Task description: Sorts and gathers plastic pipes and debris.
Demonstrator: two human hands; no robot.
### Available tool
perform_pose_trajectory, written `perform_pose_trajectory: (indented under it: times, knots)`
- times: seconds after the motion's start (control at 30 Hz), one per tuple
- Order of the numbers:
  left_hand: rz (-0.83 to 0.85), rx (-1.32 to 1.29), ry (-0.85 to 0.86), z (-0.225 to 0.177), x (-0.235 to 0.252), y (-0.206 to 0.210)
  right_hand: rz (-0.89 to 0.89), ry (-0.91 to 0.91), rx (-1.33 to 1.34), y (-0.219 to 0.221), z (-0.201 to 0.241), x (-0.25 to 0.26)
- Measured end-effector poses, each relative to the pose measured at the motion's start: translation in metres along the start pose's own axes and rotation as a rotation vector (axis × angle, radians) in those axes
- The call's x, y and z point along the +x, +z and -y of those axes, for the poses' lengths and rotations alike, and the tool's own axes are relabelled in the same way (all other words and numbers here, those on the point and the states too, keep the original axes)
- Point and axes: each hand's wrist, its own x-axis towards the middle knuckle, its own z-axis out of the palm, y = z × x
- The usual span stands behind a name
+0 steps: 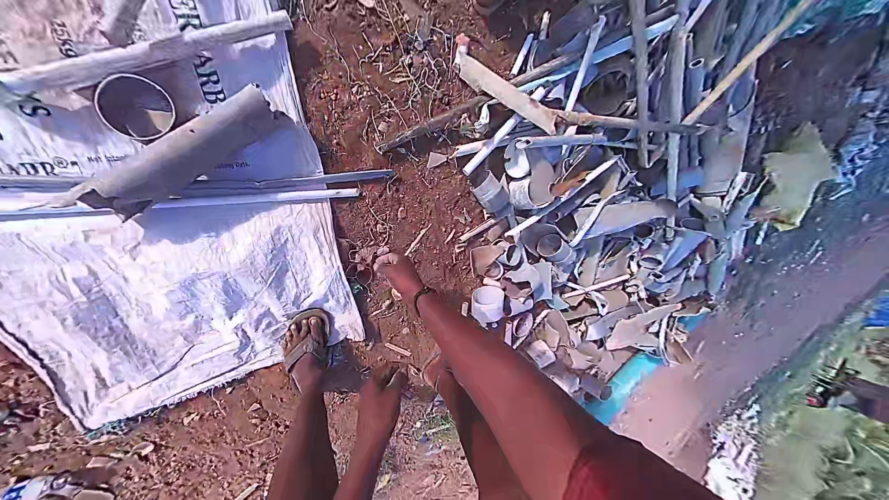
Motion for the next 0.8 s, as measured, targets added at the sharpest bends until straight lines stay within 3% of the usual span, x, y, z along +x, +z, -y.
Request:
perform_pose_trajectory:
  times: [0.1, 0.17, 0.27, 0.37, 0.5, 0.67, 0.8]
  knots:
    - [-0.019, -0.058, -0.027, 0.006, -0.003, 0.013, -0.264, 0.047, -0.184, -0.073, -0.069, 0.025]
    - [-0.009, -0.104, -0.052, 0.007, -0.005, 0.026, -0.452, 0.064, -0.327, -0.13, -0.089, 0.041]
    - [0.001, -0.104, -0.059, 0.011, -0.004, 0.039, -0.608, -0.024, -0.663, -0.2, -0.084, 0.073]
    - [0.037, -0.059, 0.012, 0.013, 0.0, 0.05, -0.562, -0.287, -0.964, -0.244, -0.047, 0.112]
    - [0.054, -0.007, 0.023, 0.01, 0.007, 0.066, -0.433, -0.367, -1.133, -0.264, -0.01, 0.145]
    - [0.037, 0.083, -0.105, 0.006, 0.013, 0.07, -0.432, -0.35, -1.048, -0.262, -0.028, 0.13]
    - [0.078, 0.132, -0.12, 0.012, 0.021, 0.077, -0.421, -0.436, -1.038, -0.266, -0.058, 0.091]
